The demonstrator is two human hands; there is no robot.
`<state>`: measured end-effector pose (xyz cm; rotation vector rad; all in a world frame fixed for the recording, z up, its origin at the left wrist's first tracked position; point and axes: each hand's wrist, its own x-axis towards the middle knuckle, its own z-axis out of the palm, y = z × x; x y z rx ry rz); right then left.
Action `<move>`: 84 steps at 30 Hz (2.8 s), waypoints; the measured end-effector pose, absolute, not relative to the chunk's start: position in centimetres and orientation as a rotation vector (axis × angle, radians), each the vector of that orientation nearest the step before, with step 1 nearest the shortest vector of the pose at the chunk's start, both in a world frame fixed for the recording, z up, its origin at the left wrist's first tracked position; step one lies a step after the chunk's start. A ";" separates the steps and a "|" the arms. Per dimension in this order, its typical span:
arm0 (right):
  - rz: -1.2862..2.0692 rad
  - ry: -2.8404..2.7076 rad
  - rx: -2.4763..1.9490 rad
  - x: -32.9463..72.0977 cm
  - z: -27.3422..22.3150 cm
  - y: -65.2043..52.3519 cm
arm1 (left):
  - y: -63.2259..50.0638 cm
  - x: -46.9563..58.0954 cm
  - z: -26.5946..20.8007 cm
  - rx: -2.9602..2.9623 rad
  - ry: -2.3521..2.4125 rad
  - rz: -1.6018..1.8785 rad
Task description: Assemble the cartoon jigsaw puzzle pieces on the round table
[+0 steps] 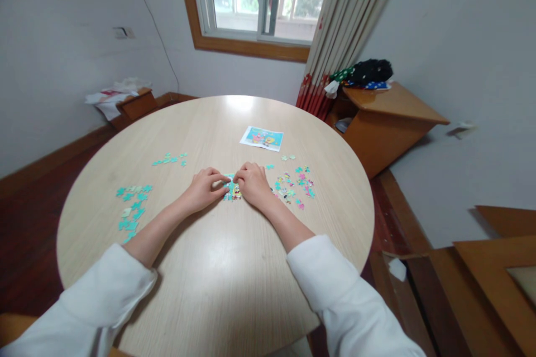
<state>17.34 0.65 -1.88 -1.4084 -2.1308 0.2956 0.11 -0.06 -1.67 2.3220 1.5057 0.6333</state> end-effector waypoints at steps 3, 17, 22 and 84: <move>0.293 -2.135 -1.412 17.3 -1.8 0.6 | -0.1 0.2 -1.5 2.319 1.506 0.626; 0.319 -2.198 -1.402 17.3 -1.6 0.4 | -0.2 0.2 -1.1 2.303 1.523 0.598; 0.283 -2.181 -1.402 17.2 -1.2 0.1 | -0.1 0.3 -1.4 2.319 1.535 0.595; 0.381 -2.301 -1.400 17.4 -0.6 -0.2 | 0.2 0.2 -1.8 2.364 1.499 0.613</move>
